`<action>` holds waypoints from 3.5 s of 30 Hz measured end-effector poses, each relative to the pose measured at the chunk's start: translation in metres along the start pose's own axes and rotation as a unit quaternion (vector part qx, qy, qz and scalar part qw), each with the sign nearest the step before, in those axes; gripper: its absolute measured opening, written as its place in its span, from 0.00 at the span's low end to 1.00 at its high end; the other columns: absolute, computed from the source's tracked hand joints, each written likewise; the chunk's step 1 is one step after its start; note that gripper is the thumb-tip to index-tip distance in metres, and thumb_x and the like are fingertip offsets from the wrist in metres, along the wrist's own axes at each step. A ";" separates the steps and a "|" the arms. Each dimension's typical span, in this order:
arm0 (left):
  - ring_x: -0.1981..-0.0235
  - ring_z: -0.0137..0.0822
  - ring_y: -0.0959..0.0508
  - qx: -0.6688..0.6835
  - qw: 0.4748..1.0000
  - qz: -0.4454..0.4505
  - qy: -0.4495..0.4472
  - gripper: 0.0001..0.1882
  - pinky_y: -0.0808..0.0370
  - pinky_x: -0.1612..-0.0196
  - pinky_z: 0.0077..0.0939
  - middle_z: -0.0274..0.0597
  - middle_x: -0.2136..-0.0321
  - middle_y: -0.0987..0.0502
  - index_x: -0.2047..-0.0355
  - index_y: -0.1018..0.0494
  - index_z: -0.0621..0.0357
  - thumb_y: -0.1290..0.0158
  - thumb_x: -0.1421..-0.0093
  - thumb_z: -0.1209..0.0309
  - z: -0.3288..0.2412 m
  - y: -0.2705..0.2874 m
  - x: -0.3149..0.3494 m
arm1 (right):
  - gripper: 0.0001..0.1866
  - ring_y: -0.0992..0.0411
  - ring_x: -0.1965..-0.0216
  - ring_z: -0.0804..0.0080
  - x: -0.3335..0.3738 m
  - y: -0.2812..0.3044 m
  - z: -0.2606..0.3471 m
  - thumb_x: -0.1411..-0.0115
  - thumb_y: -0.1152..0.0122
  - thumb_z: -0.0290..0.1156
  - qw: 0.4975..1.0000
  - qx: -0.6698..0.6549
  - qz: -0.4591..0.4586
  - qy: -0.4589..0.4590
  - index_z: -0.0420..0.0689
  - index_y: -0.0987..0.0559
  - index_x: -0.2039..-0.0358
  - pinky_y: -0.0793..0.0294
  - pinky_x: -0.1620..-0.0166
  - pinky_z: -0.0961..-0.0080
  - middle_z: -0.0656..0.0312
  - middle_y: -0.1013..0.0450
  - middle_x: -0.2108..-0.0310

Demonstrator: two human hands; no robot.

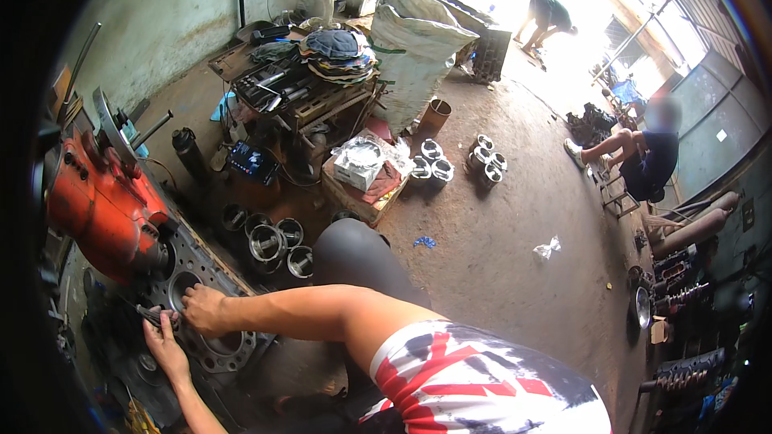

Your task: The person cleans the bores of an engine block with a cloth, then installs cylindrical liners into the bores. They use a ring compressor tool to compress the liner's edge and push it into place, repeating the process for multiple cylinders.

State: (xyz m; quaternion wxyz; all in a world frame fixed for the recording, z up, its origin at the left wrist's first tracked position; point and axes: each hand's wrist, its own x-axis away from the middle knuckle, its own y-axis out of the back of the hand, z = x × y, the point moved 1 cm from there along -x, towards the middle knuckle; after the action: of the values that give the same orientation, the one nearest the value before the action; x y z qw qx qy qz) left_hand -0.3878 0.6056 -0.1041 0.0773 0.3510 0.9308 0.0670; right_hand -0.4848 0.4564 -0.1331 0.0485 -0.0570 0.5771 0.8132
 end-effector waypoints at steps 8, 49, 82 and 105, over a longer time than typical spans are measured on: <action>0.58 0.32 0.21 -0.047 0.999 -0.002 -0.003 0.14 0.23 0.48 0.28 0.44 0.59 0.23 0.47 0.32 0.70 0.52 0.24 0.70 -0.019 0.001 0.014 | 0.14 0.18 0.61 0.51 -0.024 -0.004 -0.001 0.49 0.38 0.38 0.997 -0.027 0.025 -0.068 0.41 0.14 0.72 0.20 0.57 0.59 0.49 0.17 0.69; 0.57 0.31 0.19 -0.019 0.997 -0.037 -0.057 0.13 0.23 0.49 0.25 0.42 0.59 0.20 0.48 0.30 0.67 0.46 0.27 0.71 -0.060 0.015 0.029 | 0.23 0.27 0.79 0.49 0.016 0.155 0.008 0.30 0.41 0.46 0.948 -0.171 -0.253 -0.091 0.40 0.21 0.75 0.26 0.70 0.54 0.48 0.27 0.81; 0.59 0.54 0.20 -0.427 0.892 0.149 -0.010 0.13 0.23 0.56 0.44 0.48 0.63 0.23 0.60 0.19 0.64 0.34 0.45 0.73 -0.057 -0.035 0.060 | 0.16 0.22 0.57 0.47 0.185 0.077 -0.303 0.42 0.30 0.40 0.867 0.016 -0.300 -0.397 0.41 0.13 0.59 0.24 0.52 0.56 0.50 0.22 0.62; 0.57 0.51 0.21 -0.449 0.881 0.140 -0.053 0.17 0.22 0.54 0.42 0.48 0.63 0.22 0.58 0.19 0.65 0.32 0.45 0.67 -0.061 -0.042 0.056 | 0.24 0.19 0.53 0.44 0.112 0.018 -0.232 0.39 0.32 0.50 0.910 -0.064 0.074 -0.402 0.41 0.15 0.58 0.19 0.51 0.53 0.42 0.18 0.60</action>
State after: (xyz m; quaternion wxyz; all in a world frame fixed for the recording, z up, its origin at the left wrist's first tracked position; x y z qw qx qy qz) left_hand -0.4678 0.6075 -0.0571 0.2660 0.4080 0.7364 0.4695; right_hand -0.5891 0.2332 -0.2091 0.2125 0.3145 0.4579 0.8039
